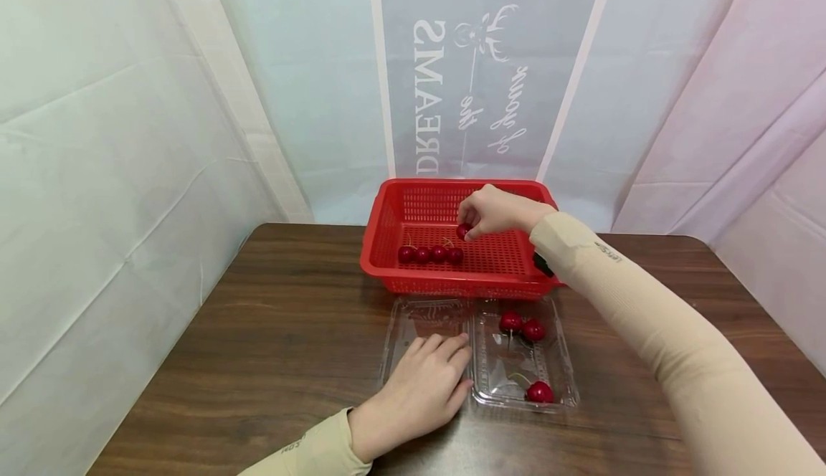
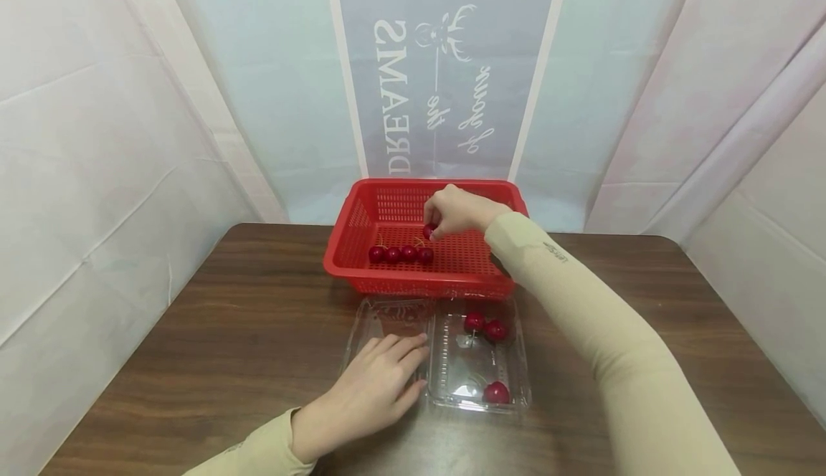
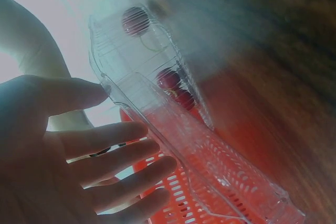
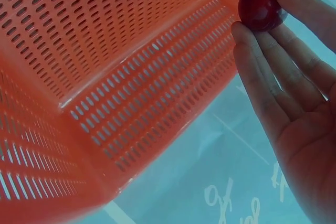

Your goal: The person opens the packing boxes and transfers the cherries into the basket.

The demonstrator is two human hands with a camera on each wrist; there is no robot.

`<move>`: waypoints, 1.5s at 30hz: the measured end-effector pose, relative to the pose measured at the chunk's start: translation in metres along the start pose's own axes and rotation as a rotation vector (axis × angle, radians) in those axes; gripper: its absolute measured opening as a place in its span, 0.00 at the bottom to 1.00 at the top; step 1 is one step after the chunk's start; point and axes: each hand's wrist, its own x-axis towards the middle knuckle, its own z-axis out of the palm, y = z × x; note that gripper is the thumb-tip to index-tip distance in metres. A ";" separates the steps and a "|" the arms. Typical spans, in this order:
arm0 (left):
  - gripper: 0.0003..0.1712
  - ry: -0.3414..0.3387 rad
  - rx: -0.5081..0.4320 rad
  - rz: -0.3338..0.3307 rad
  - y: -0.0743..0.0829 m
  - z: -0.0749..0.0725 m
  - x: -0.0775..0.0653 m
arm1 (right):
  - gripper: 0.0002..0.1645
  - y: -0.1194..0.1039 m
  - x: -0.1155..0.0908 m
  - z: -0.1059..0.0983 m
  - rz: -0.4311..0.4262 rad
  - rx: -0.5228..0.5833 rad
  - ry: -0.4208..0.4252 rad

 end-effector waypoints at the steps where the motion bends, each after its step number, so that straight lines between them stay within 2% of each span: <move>1: 0.20 0.000 0.002 0.001 0.000 0.000 0.000 | 0.15 0.001 0.001 0.000 0.003 0.000 -0.003; 14: 0.19 0.004 0.017 0.002 0.000 -0.001 0.000 | 0.13 0.004 0.013 0.003 0.048 0.015 -0.023; 27: 0.19 0.006 0.022 0.001 0.000 0.001 0.000 | 0.12 0.018 0.022 0.009 0.112 0.037 -0.046; 36: 0.19 -0.001 0.015 0.002 -0.001 0.000 0.001 | 0.14 0.024 0.025 0.015 0.102 0.011 -0.053; 45: 0.19 -0.002 0.009 0.002 -0.001 0.000 0.000 | 0.14 0.026 0.027 0.019 0.126 0.013 -0.065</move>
